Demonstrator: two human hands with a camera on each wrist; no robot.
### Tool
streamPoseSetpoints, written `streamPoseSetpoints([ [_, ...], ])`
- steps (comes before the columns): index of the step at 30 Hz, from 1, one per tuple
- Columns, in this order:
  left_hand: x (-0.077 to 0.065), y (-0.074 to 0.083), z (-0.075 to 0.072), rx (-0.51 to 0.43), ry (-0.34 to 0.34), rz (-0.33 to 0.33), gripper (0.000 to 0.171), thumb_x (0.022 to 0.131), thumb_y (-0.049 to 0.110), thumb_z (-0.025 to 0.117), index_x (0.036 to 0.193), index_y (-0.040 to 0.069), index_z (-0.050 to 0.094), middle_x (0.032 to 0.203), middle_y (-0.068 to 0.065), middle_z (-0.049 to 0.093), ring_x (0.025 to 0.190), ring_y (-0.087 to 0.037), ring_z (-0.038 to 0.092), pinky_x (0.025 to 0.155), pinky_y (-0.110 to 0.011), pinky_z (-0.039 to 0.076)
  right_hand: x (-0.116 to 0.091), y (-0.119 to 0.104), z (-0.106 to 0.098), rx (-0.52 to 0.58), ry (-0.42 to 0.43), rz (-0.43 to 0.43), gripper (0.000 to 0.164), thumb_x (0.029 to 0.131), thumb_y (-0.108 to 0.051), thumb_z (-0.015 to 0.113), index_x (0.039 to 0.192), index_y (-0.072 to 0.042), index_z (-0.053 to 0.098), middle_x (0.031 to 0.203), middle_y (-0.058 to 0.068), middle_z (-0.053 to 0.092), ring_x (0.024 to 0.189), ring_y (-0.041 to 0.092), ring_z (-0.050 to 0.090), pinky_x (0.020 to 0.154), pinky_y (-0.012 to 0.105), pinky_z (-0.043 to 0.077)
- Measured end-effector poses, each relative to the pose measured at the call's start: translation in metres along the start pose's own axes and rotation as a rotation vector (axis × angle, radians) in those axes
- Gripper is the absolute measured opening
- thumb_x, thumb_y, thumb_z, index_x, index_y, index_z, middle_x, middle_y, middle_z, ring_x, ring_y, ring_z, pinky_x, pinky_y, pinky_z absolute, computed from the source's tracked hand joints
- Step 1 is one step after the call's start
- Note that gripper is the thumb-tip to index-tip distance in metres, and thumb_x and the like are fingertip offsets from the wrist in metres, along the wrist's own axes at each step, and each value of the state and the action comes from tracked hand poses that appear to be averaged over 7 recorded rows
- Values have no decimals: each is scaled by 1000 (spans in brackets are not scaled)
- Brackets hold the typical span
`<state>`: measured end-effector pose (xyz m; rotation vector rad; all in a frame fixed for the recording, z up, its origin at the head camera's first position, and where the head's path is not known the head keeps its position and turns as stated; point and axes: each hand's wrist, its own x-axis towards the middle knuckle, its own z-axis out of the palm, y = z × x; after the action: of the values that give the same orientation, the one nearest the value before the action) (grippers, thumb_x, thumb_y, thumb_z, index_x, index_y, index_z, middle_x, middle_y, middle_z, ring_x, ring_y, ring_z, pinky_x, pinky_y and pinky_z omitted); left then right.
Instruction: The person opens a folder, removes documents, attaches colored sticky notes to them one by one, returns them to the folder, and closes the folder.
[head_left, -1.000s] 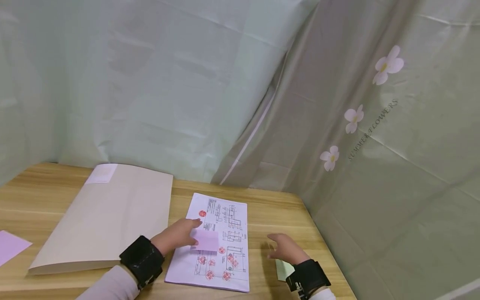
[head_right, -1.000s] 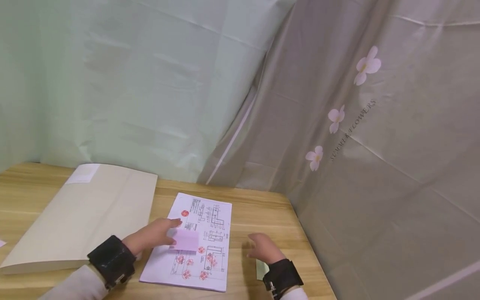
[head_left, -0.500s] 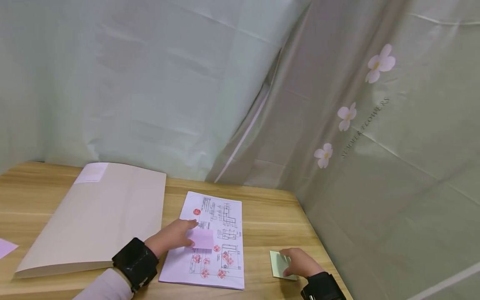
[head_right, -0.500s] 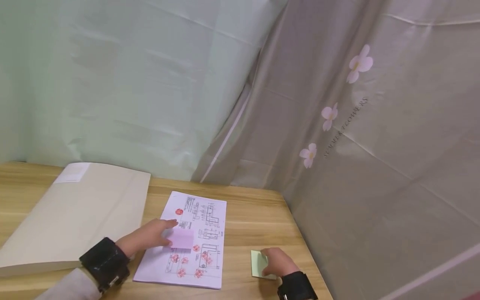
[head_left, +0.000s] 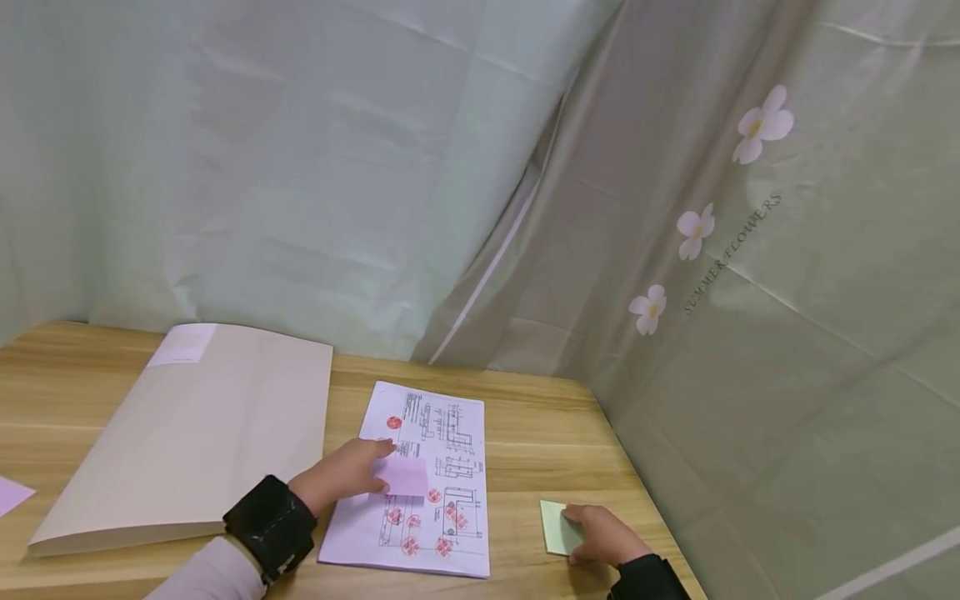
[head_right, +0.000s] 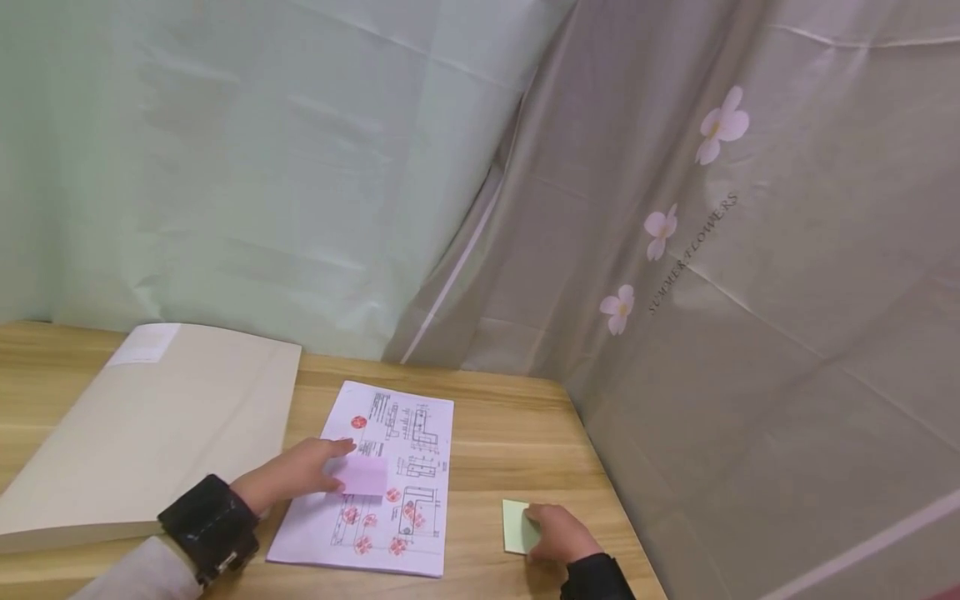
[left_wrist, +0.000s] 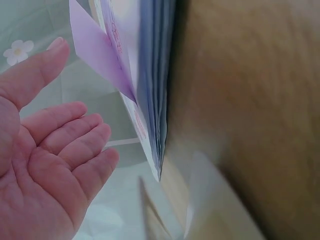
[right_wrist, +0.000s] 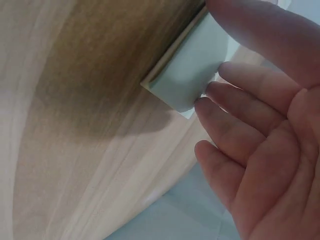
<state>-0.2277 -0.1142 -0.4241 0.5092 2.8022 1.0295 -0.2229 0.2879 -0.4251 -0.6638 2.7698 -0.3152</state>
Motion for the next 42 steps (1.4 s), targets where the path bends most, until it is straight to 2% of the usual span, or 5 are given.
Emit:
streamPoseSetpoints([
  [16, -2, 1, -1, -1, 5, 18, 51, 70, 9, 76, 114, -8, 57, 115, -20, 56, 113, -37, 44, 92, -47, 35, -3, -4, -6, 15, -18, -16, 50, 68, -6, 77, 112, 8, 58, 109, 21, 58, 99, 32, 54, 80, 40, 44],
  [23, -2, 2, -3, -8, -2, 10, 47, 74, 10, 74, 115, -8, 57, 116, -20, 55, 113, -37, 44, 92, -47, 35, -4, -7, -17, 98, -20, -88, 18, 77, 5, 64, 94, 3, 67, 92, 14, 64, 88, 26, 60, 72, 35, 48],
  [27, -2, 2, -2, 1, 2, 22, 45, 76, 10, 72, 114, -9, 57, 116, -20, 56, 113, -37, 45, 92, -47, 35, -3, -10, -21, 65, 82, -111, 10, 79, 5, 62, 81, -3, 69, 76, 2, 62, 70, 14, 58, 59, 29, 46],
  [34, -7, 9, -4, -30, 4, 45, 43, 76, 5, 71, 114, -10, 56, 115, -21, 55, 114, -38, 44, 93, -48, 34, -5, -27, -33, -99, 329, -24, 11, 78, 3, 64, 81, -8, 66, 73, -2, 58, 62, 12, 54, 55, 28, 44],
  [42, -7, 17, -2, -47, 37, 123, 43, 78, 2, 68, 116, -12, 53, 117, -22, 54, 113, -38, 44, 93, -48, 34, 2, -57, -48, -85, 486, -13, 10, 79, 1, 64, 81, -8, 68, 72, -2, 61, 59, 9, 55, 51, 25, 43],
])
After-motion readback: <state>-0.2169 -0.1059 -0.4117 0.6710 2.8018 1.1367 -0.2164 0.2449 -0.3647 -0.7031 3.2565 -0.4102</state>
